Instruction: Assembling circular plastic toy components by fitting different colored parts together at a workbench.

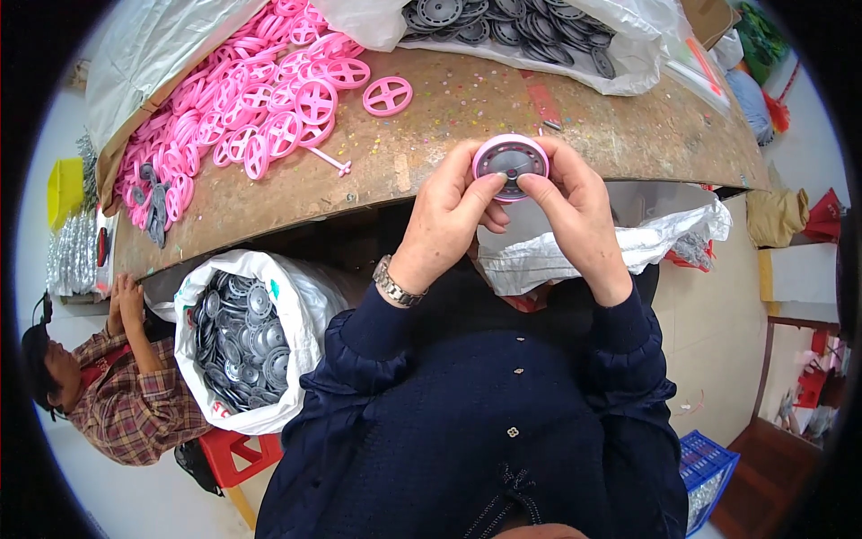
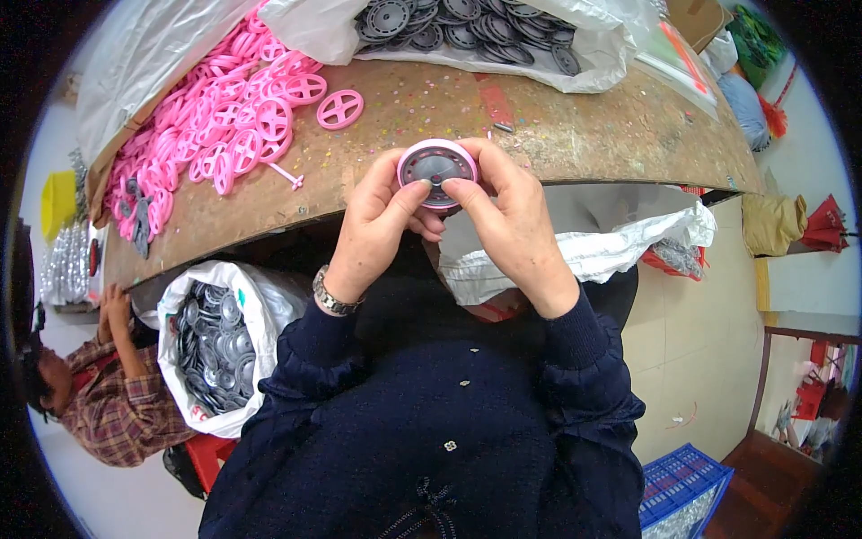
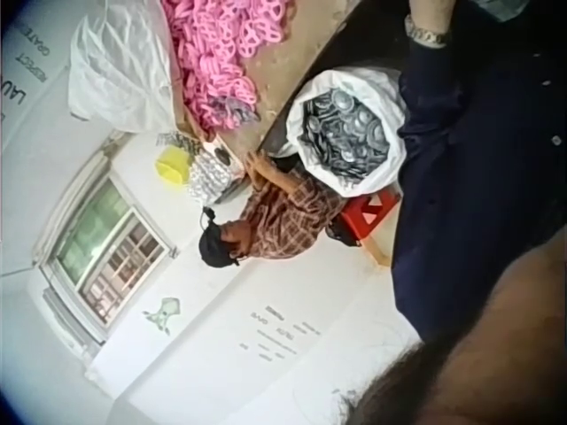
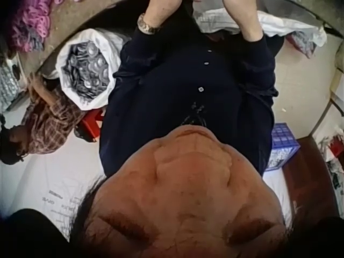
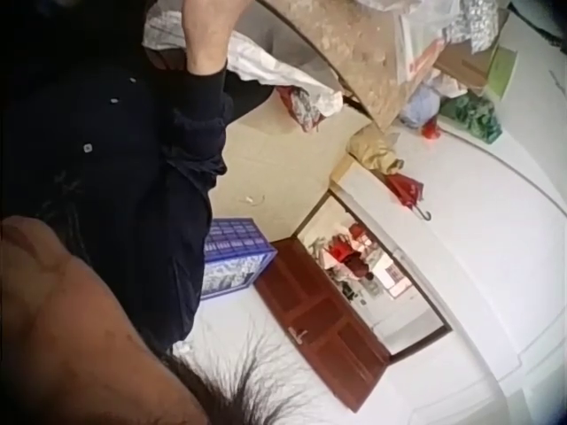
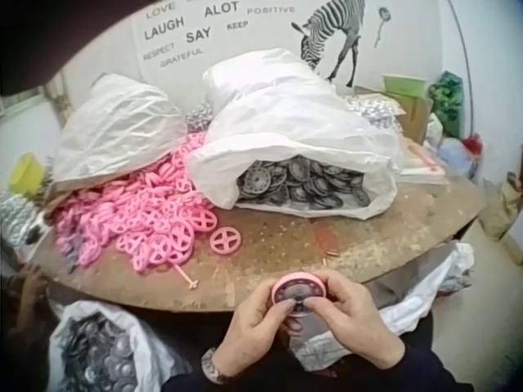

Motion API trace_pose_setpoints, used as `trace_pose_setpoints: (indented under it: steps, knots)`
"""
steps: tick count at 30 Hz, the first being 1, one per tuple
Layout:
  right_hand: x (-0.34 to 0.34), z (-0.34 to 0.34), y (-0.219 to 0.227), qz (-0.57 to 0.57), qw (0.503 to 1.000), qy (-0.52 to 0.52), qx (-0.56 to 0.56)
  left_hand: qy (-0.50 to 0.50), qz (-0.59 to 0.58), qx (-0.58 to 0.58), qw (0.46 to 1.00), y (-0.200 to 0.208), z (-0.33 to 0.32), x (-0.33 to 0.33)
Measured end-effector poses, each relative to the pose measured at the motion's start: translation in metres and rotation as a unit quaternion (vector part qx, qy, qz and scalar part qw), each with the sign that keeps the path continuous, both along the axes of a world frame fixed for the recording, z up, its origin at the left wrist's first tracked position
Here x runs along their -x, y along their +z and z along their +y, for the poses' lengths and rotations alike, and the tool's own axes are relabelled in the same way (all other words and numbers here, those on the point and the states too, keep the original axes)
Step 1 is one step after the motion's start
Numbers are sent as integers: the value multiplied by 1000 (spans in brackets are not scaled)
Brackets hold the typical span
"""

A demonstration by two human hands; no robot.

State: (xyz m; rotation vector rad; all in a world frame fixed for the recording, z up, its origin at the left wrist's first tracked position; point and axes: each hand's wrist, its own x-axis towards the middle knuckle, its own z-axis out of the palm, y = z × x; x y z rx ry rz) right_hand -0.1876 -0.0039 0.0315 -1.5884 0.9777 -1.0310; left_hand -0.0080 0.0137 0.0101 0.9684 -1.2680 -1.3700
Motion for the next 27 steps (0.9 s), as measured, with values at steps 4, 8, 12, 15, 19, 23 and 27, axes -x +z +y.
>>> trace_pose_setpoints:
  steps: [4, 8, 12, 15, 19, 23, 27]
  knots:
    - [1, 4, -7, -47, 999, -8, -4, 40, -31, 57, 997, 2, 3, 10]
    - [1, 2, -6, -67, 997, -20, -15, 21, -37, 33, 999, 2, 3, 7]
    - [-1, 1, 1, 21, 999, -19, 29, 13, -6, 14, 1000, -1, 0, 11]
    - [3, 3, -4, 20, 998, -36, 47, -5, -1, 25, 1000, -2, 4, 14]
    - [10, 5, -4, 27, 997, -41, 61, -23, -27, 23, 999, 7, 4, 12]
    - [27, -1, 4, 75, 993, -35, 79, 20, -224, 175, 958, 12, -13, -2]
    - [69, -6, 3, 239, 961, -33, 137, 205, -501, 370, 755, 15, -46, -33]
